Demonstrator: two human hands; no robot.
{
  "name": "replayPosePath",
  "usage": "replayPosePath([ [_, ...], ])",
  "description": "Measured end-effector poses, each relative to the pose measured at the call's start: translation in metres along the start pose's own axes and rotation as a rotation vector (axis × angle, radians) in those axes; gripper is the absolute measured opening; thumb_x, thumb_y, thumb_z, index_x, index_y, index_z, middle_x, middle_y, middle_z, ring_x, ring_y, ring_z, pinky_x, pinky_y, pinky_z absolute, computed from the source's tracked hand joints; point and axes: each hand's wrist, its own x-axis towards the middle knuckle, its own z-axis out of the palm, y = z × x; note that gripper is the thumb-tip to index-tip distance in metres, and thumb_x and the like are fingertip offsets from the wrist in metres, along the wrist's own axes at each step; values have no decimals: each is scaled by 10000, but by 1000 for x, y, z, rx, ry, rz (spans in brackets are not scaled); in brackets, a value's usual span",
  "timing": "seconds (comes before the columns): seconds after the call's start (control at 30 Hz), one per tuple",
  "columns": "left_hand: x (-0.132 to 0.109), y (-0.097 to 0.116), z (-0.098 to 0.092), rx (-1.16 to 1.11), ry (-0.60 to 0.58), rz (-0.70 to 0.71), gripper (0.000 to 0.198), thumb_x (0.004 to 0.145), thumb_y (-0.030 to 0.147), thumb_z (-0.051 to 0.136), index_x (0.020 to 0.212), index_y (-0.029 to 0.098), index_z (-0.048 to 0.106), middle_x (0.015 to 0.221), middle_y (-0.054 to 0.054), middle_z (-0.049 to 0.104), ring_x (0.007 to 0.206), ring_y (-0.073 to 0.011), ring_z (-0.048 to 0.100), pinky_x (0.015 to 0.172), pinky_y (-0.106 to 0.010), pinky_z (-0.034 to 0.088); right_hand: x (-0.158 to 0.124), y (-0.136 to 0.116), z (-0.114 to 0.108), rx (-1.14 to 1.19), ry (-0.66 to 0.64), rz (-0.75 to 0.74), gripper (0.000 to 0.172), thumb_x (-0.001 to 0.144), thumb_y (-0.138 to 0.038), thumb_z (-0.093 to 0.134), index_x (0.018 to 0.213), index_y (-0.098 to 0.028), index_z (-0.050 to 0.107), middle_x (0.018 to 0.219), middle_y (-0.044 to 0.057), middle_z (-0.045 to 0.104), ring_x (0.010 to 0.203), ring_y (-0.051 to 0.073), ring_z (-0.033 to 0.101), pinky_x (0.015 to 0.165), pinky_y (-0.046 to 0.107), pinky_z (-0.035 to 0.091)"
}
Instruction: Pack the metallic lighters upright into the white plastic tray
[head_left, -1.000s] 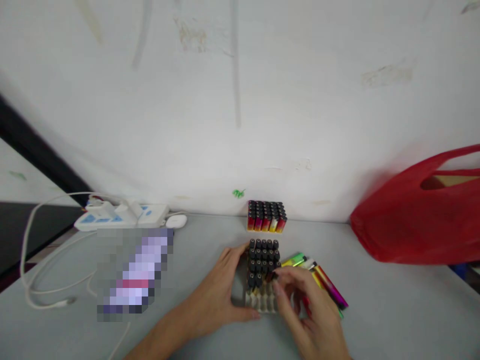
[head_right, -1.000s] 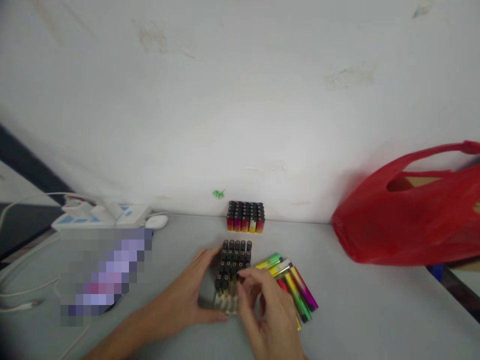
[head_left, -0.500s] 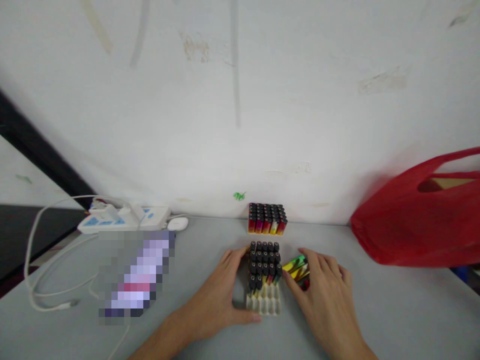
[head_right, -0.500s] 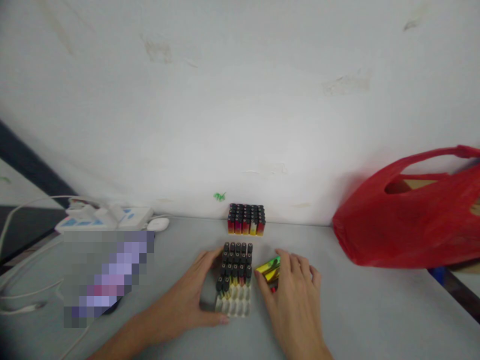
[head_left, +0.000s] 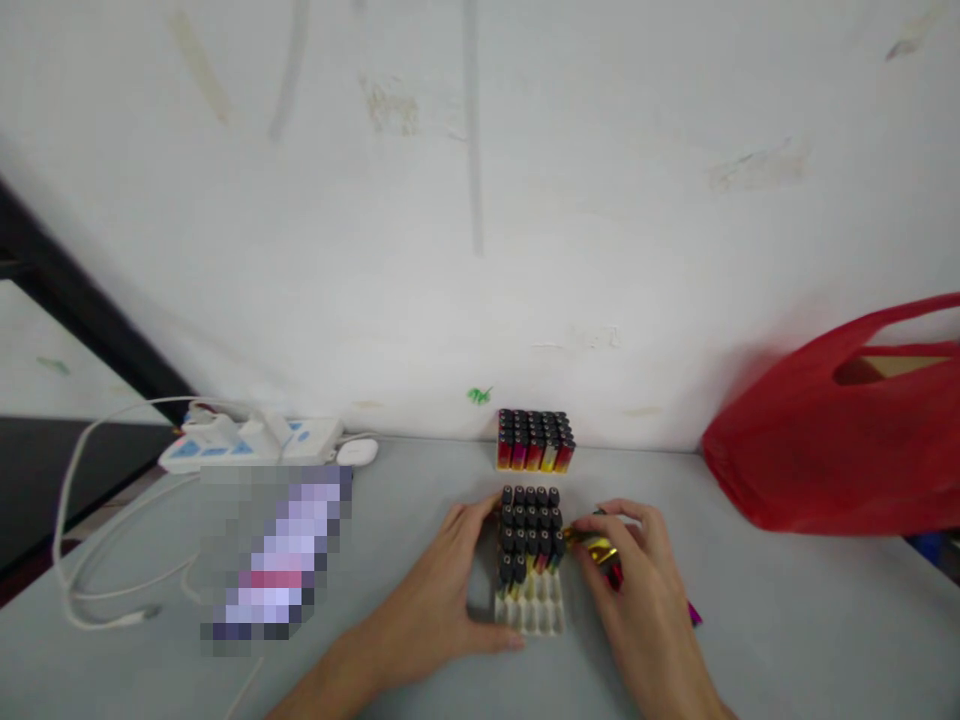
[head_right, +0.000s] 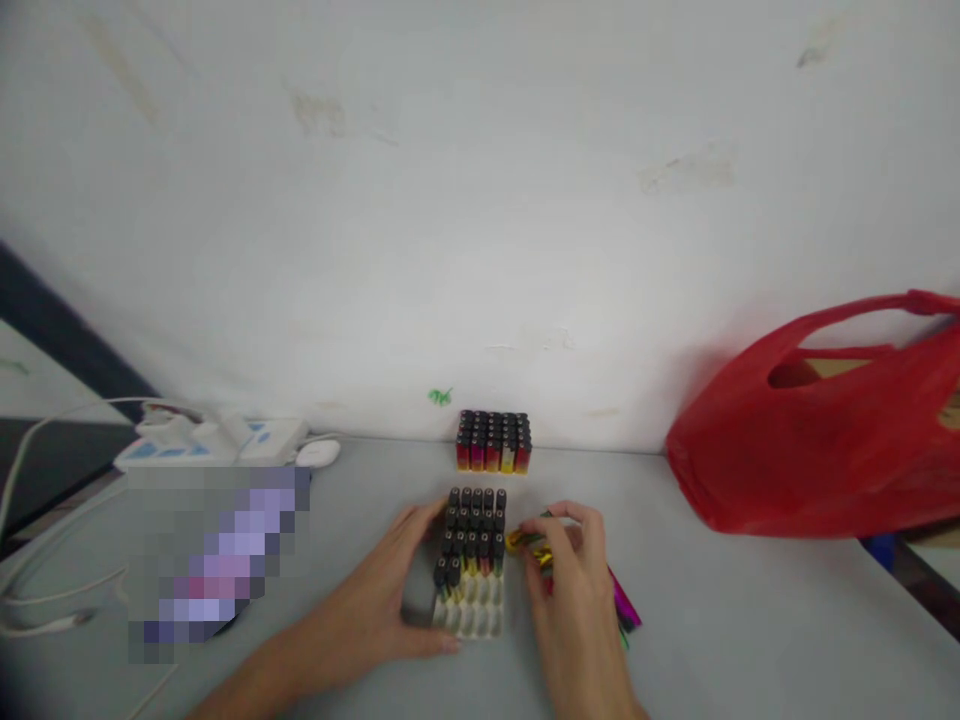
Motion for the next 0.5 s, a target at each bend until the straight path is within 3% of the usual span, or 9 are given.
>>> replayPosePath([
  [0.1,0,1,0,15,-12,-6,1300,661,310,1069,1729,274,328,1705,-164,445,1596,-405,396,1372,-568,272,3,-10,-7,52,3,18,230,1060,-273,570,1001,-275,792,1262,99,623,964,242,757,769,361,649],
  [0.17,0,3,-1,18,-17,0,1294,662,311,1070,1725,269,333,1696,-163,454,1588,-396,406,1369,-554,281,5,-13,-10,70,-11,-2,238,1059,-285,571,988,-276,797,1247,99,656,1018,255,757,790,356,649],
  [0.27,0,6,-3,10,-23,0,1267,680,321,1059,1721,262,339,1684,-166,464,1577,-392,418,1361,-549,297,5,-12,-11,103,-66,0,234,1054,-293,572,1163,-286,779,1256,94,707,1113,273,741,934,406,635],
  [0.37,0,8,-3,7,-28,-8,1274,675,312,1063,1722,259,339,1684,-170,463,1580,-399,409,1367,-561,279,2,-10,-9,152,-122,79,396,1039,-321,601,1426,-277,672,1232,85,762,1099,275,756,971,430,623],
  [0.5,1,3,-1,8,-28,-1,1276,684,323,1056,1730,278,327,1688,-168,465,1583,-416,408,1365,-589,274,1,-12,-6,200,-147,164,390,1023,-378,628,1377,-244,720,1185,103,779,1057,292,757,935,433,617],
])
